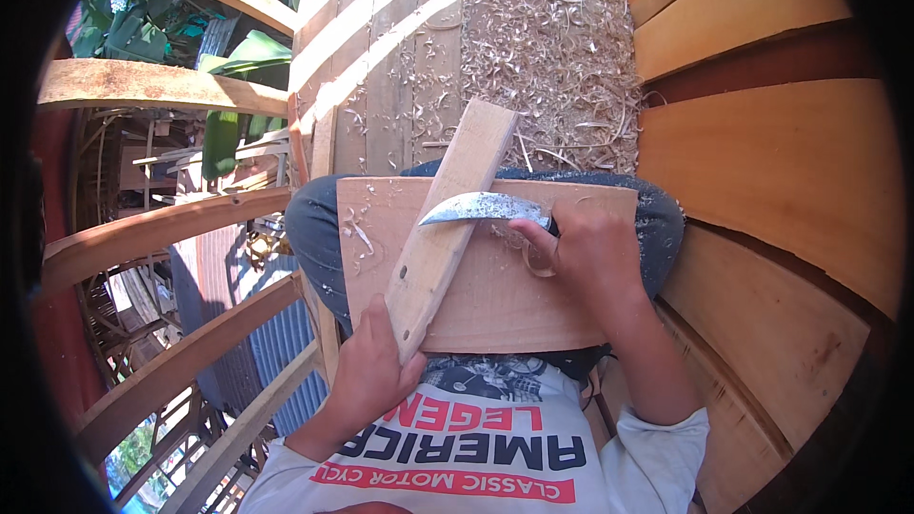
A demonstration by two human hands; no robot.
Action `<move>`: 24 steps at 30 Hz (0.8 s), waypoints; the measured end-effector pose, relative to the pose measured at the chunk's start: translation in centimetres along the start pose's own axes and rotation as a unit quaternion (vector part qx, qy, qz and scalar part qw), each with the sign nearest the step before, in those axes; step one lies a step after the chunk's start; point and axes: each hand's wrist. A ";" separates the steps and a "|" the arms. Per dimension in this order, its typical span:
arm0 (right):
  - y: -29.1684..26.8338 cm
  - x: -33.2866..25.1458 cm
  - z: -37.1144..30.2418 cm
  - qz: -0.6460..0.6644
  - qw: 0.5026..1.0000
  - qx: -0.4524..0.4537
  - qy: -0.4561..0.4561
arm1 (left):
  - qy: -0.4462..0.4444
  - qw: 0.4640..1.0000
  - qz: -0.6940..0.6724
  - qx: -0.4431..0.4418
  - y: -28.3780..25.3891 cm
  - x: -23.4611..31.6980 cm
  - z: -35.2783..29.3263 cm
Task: The person sits cross-legged and uses a curved knife to shave and shape a long wooden stick, producing wood shavings that accumulate on a board placed on their lap. The person repeatedly rotates the stick and continues carving along its length.
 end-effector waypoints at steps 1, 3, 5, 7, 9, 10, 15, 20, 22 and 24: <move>-0.1 0.1 0.2 0.000 1.000 -0.006 0.004 | -0.003 1.000 0.008 -0.006 0.0 0.1 0.0; -0.7 0.1 0.6 0.001 1.000 -0.015 0.010 | -0.007 1.000 0.024 -0.016 -0.2 0.2 0.2; -0.6 0.5 1.0 -0.005 1.000 0.008 -0.013 | -0.010 1.000 0.023 -0.012 -0.1 0.2 0.1; -0.6 0.6 1.2 -0.004 1.000 0.018 -0.019 | -0.010 1.000 0.023 -0.007 0.1 0.2 0.0; -0.8 0.4 1.5 0.004 1.000 0.016 -0.010 | -0.010 1.000 0.026 0.002 0.2 0.1 0.0; -0.8 0.5 1.5 0.000 1.000 0.016 -0.007 | -0.002 1.000 0.016 0.010 0.3 0.1 0.0; -0.9 0.7 1.9 -0.027 1.000 0.006 0.008 | 0.005 1.000 0.002 0.021 0.3 0.0 -0.1; -0.9 0.7 2.3 -0.031 0.999 -0.013 0.021 | -0.003 1.000 0.001 0.018 0.4 -0.1 0.0; -0.8 1.0 2.5 -0.041 0.999 0.000 0.021 | 0.001 1.000 0.006 0.022 0.3 -0.1 0.0; -0.5 1.8 2.8 -0.065 0.997 0.026 0.013 | 0.009 0.999 0.018 0.025 0.3 -0.1 0.0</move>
Point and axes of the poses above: each hand's wrist, its own z-axis towards the middle knuckle, its own y-axis out of the palm, x = y × z, and after that the axes turned 12 degrees about -y, right-handed
